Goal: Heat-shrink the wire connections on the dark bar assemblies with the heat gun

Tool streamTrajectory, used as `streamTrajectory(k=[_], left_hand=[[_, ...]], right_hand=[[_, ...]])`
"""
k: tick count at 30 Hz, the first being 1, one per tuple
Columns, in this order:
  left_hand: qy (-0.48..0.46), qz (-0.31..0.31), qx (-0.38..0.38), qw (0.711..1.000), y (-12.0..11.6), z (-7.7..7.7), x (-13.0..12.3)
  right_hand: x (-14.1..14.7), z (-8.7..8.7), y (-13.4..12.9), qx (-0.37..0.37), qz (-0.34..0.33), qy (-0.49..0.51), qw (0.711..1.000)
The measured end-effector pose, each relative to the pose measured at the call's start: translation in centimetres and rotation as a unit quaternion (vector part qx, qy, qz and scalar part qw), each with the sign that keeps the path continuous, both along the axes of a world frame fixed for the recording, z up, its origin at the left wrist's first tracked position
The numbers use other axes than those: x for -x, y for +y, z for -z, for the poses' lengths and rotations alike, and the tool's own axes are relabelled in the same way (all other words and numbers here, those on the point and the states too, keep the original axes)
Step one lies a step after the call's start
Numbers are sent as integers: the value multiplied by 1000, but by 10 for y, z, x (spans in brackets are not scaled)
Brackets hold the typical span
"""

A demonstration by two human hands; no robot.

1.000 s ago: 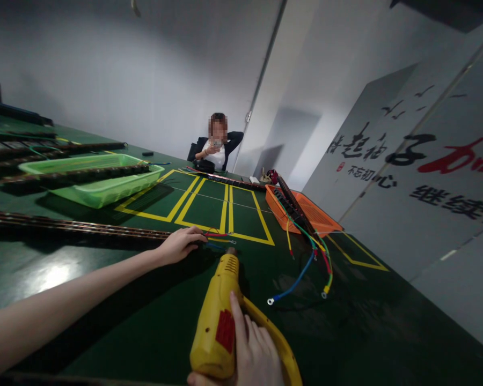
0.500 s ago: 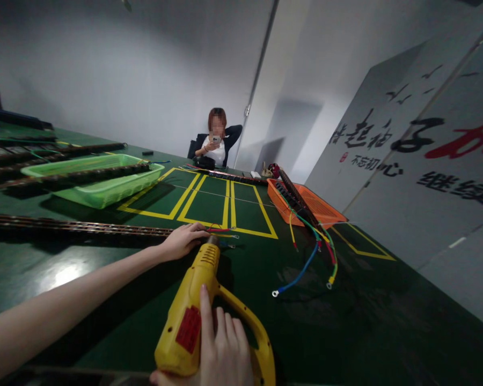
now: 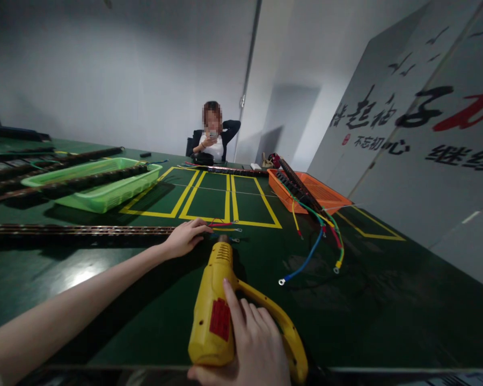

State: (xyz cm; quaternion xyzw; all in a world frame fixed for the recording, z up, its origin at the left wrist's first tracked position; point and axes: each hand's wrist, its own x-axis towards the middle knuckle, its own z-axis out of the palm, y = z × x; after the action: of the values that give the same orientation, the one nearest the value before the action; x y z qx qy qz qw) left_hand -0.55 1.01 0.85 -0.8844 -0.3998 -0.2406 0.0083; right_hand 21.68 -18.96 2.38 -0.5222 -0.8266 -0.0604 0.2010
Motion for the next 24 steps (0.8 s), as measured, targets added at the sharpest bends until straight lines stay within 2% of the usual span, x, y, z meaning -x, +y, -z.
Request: streamTrajectory(k=[3,9,17,24], left_hand=[[5,0,-27,1000,-2,3,1],[11,-14,-57,998,-6,5,-2],[-38,-6,-65,997,-6,7,-3],[-58,0,-64,996,-8,6,-3]], right_hand=[[-12,4,0,-2,12,5,1000],[-22,10,-4,9,79,40,996],[-23,10,-4,-14,67,25,997],[-17,9,-6,-7,88,43,995]])
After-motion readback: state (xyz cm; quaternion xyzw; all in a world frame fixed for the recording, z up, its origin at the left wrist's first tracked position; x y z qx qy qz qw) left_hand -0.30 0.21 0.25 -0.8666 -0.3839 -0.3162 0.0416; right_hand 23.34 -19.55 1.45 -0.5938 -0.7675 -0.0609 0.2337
